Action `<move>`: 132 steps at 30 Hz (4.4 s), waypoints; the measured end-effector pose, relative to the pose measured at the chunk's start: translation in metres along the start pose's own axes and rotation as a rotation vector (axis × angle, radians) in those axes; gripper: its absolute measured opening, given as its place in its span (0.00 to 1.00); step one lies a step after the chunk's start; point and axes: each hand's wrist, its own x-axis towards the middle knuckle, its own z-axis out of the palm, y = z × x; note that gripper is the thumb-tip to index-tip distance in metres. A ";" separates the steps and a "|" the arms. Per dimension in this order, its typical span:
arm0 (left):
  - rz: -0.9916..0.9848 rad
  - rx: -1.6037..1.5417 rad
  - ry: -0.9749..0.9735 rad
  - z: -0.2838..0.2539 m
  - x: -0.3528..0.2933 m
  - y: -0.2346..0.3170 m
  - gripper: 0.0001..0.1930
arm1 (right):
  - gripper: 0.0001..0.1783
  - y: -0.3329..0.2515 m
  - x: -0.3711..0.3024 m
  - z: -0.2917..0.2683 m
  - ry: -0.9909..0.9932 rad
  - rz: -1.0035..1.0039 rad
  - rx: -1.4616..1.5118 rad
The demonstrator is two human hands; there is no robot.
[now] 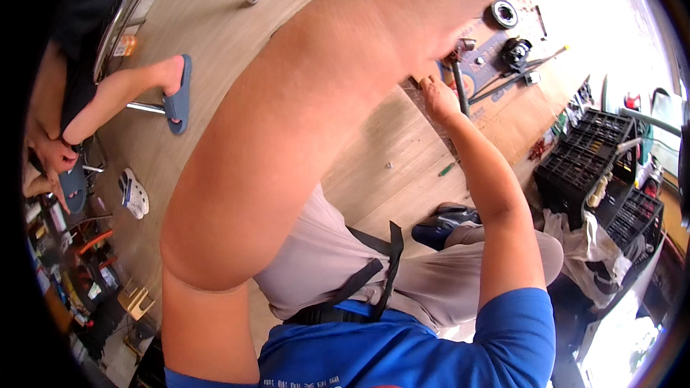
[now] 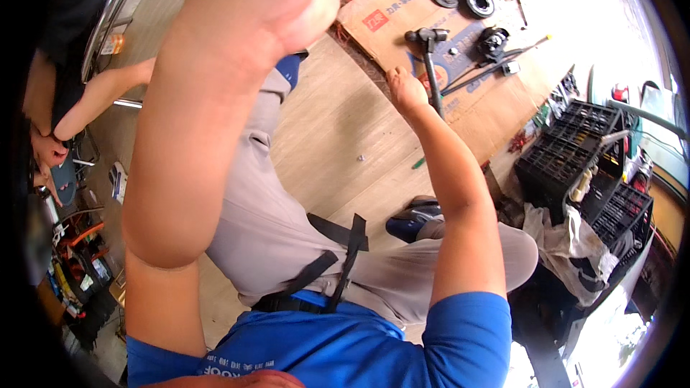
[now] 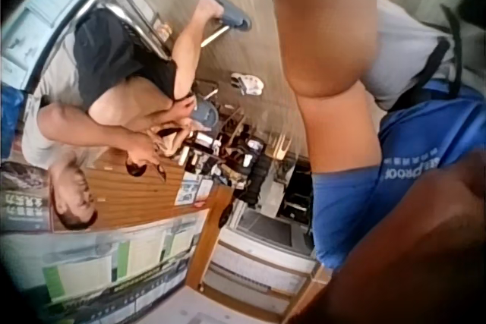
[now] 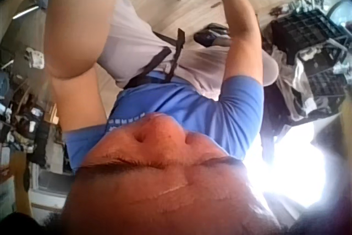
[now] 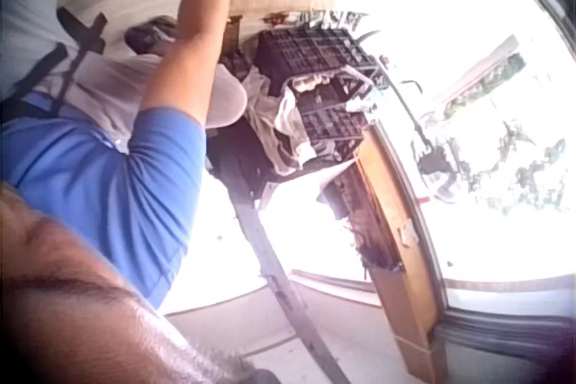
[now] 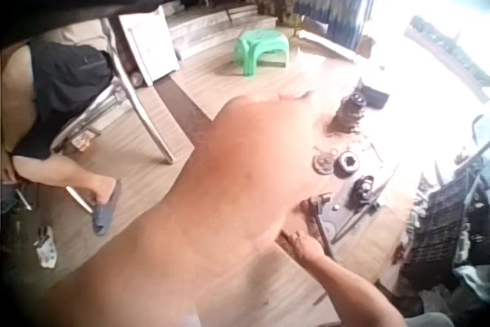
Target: The person handles a small mechanical component, applying a red substance to it and cleaning it with a cloth. They then pick up a larger black mechanical housing and begin fitting other small metal parts and a spring into it.
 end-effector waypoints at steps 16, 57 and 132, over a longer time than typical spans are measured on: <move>-0.566 -1.006 -0.311 0.097 -0.058 0.010 0.12 | 0.09 -0.126 -0.127 -0.357 0.703 0.227 0.065; -0.620 -1.563 -0.419 0.130 -0.069 -0.020 0.18 | 0.07 -0.087 -0.147 -0.304 0.798 0.278 0.439; -0.206 -1.078 -0.629 0.130 -0.070 0.020 0.50 | 0.55 -0.086 -0.115 -0.313 1.035 0.190 0.427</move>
